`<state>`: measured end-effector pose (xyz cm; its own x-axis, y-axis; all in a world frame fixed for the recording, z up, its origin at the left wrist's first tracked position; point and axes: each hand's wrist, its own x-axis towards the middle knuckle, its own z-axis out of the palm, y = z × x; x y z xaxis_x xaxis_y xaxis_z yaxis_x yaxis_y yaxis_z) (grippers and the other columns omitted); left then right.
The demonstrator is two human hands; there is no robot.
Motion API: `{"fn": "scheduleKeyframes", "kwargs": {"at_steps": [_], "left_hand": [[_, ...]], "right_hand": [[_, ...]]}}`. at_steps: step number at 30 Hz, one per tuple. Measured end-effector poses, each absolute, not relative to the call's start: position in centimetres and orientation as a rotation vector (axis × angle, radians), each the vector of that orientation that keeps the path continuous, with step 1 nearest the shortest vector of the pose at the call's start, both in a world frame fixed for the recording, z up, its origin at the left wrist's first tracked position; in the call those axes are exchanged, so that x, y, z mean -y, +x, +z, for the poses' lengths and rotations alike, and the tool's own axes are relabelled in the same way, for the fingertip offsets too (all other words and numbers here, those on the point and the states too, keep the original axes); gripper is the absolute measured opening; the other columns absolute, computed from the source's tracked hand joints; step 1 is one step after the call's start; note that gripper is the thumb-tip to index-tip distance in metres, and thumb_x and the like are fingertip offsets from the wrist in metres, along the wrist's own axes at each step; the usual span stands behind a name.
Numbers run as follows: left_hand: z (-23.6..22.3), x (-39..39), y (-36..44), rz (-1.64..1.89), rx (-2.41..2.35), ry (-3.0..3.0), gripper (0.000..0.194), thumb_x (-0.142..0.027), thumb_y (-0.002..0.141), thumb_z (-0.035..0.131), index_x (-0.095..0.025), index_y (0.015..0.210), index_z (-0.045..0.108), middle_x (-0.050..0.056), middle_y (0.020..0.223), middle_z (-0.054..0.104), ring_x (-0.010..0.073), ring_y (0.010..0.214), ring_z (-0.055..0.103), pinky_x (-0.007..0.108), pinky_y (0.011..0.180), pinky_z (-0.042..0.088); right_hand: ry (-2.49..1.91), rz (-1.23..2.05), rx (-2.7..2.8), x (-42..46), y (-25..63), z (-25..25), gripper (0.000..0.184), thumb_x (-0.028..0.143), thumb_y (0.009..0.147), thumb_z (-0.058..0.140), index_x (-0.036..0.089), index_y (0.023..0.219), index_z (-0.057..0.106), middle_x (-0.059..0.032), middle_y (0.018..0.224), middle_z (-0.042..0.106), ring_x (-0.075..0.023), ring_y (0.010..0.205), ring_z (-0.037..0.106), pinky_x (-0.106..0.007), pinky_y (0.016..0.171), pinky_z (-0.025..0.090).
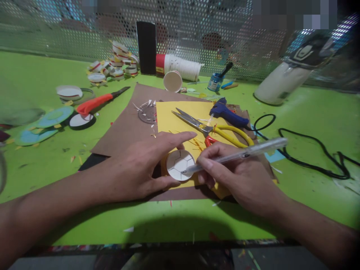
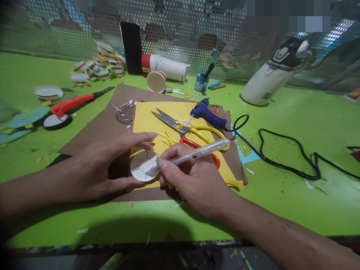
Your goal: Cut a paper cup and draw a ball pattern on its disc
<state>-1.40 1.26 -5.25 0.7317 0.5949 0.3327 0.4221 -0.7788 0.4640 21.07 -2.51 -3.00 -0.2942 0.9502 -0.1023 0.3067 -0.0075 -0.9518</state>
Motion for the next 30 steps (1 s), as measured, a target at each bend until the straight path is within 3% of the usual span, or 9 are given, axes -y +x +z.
{"fn": "scheduleKeyframes", "kwargs": {"at_steps": [30], "left_hand": [[-5.04,-1.07,-1.35,0.674,-0.776,2.635,0.070,-0.035,0.089,0.065,-0.028,0.151,0.031,0.009,0.140,0.058,0.0262,0.122,0.060,0.038,0.105,0.049]], "right_hand": [[-1.286,1.394,1.666,2.78,21.28,-3.13,0.015,0.024,0.090,0.059,0.021,0.075,0.058,0.0022,0.058,0.064,-0.0106,0.051,0.060,-0.022,0.047,0.046]]}}
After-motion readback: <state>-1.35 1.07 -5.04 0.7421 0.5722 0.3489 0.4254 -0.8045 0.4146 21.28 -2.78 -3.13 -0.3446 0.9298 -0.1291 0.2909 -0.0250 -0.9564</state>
